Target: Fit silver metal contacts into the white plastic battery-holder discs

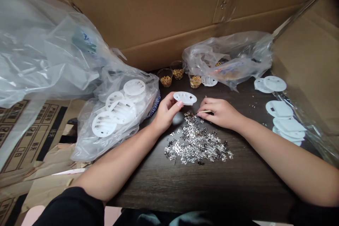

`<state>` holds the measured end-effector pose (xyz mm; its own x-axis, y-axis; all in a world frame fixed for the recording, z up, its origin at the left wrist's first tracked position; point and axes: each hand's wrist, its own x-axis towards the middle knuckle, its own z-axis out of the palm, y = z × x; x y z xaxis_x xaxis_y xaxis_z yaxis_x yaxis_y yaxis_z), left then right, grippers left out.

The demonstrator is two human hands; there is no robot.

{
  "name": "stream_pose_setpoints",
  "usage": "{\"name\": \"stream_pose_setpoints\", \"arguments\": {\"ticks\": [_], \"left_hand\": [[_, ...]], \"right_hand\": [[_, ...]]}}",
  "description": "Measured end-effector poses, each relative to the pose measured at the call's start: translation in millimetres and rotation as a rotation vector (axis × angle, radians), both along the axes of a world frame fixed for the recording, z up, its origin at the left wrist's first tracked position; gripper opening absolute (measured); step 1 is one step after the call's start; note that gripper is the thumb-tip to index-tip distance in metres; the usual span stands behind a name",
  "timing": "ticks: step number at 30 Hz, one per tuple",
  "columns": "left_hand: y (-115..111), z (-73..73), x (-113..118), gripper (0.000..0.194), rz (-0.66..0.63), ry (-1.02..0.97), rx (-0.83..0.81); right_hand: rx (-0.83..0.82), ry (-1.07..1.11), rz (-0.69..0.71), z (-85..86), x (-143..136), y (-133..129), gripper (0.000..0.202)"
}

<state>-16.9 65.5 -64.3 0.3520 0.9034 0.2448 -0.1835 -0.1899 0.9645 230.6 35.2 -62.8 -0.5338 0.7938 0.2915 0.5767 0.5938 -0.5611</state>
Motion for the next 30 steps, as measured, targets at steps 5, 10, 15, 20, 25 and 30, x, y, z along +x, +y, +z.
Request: {"name": "stream_pose_setpoints", "arguments": {"ticks": [5, 10, 15, 20, 25, 30], "left_hand": [[-4, 9.5, 2, 0.048, -0.02, 0.089, 0.025], [-5, 6.6, 1, 0.049, -0.006, 0.19, 0.084], [-6, 7.8, 1, 0.047, -0.077, 0.288, 0.206], [-6, 13.0, 2, 0.047, -0.146, 0.323, 0.36], [-7, 13.3, 2, 0.051, -0.176, 0.317, 0.402], [-8, 13.4, 2, 0.05, -0.165, 0.325, 0.407]], "right_hand": [[0.009, 0.058, -0.031, 1.5, -3, -1, 0.019], [0.084, 0.321, -0.377, -1.1, -5, -2, 0.015], [0.059, 0.582, -0.55, 1.0, -13, -12, 0.014], [0.188, 0.534, -0.362, 12.8, -23, -25, 0.004], [0.22, 0.532, -0.309, 12.0, -25, -25, 0.01], [0.211, 0.535, -0.276, 10.0, -24, -20, 0.01]]}}
